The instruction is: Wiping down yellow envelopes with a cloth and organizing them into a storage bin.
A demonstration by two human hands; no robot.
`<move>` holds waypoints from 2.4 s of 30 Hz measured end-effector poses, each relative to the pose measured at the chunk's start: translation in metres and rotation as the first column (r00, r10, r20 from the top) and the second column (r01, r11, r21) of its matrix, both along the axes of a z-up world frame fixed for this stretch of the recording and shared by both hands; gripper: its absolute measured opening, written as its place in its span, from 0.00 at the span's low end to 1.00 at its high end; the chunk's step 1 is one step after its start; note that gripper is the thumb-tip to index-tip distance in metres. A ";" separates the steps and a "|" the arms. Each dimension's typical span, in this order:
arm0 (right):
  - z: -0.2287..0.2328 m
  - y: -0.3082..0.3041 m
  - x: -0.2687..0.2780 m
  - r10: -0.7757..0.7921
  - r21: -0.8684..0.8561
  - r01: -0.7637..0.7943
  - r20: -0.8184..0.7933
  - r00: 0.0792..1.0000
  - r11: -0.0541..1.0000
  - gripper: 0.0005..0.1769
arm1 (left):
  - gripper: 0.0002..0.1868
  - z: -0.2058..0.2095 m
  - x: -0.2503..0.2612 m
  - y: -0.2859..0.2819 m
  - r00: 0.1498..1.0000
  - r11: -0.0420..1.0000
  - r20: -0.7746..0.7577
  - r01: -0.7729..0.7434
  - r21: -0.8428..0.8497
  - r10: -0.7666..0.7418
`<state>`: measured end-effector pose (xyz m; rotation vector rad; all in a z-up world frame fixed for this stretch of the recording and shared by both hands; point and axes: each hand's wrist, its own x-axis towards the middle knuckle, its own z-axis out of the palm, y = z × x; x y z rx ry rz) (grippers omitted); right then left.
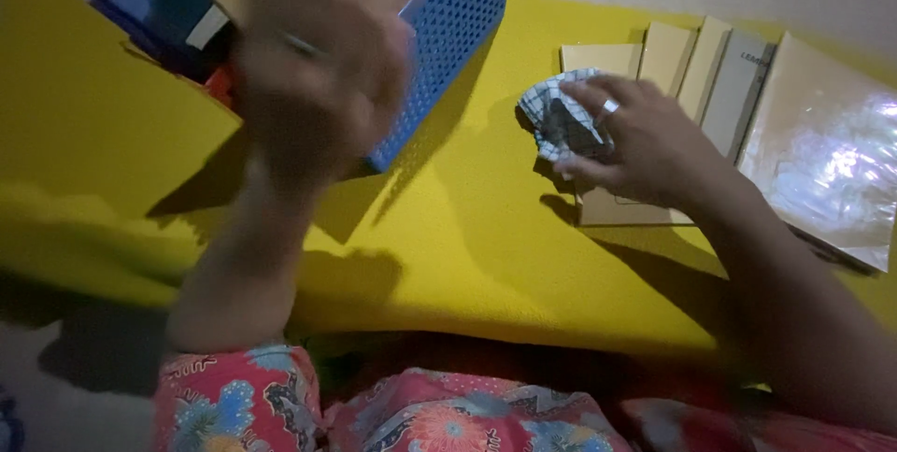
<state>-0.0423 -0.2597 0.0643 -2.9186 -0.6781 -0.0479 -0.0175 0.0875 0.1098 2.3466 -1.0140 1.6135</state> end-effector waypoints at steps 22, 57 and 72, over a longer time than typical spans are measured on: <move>-0.007 -0.001 0.026 -0.012 0.021 0.010 0.076 0.997 1.000 0.36 | 0.34 -0.105 -0.015 -0.122 0.414 0.679 -0.863 0.725 0.121 -0.289; -0.014 -0.005 0.013 0.049 0.100 -0.044 -0.049 0.998 0.994 0.41 | 0.36 -0.102 0.016 -0.096 0.342 0.914 -0.895 0.379 -0.147 -0.286; -0.020 0.011 0.017 0.052 -0.014 -0.053 -0.079 0.996 0.999 0.43 | 0.53 -0.130 0.030 -0.096 -0.284 0.359 -0.333 -0.043 -0.932 -0.899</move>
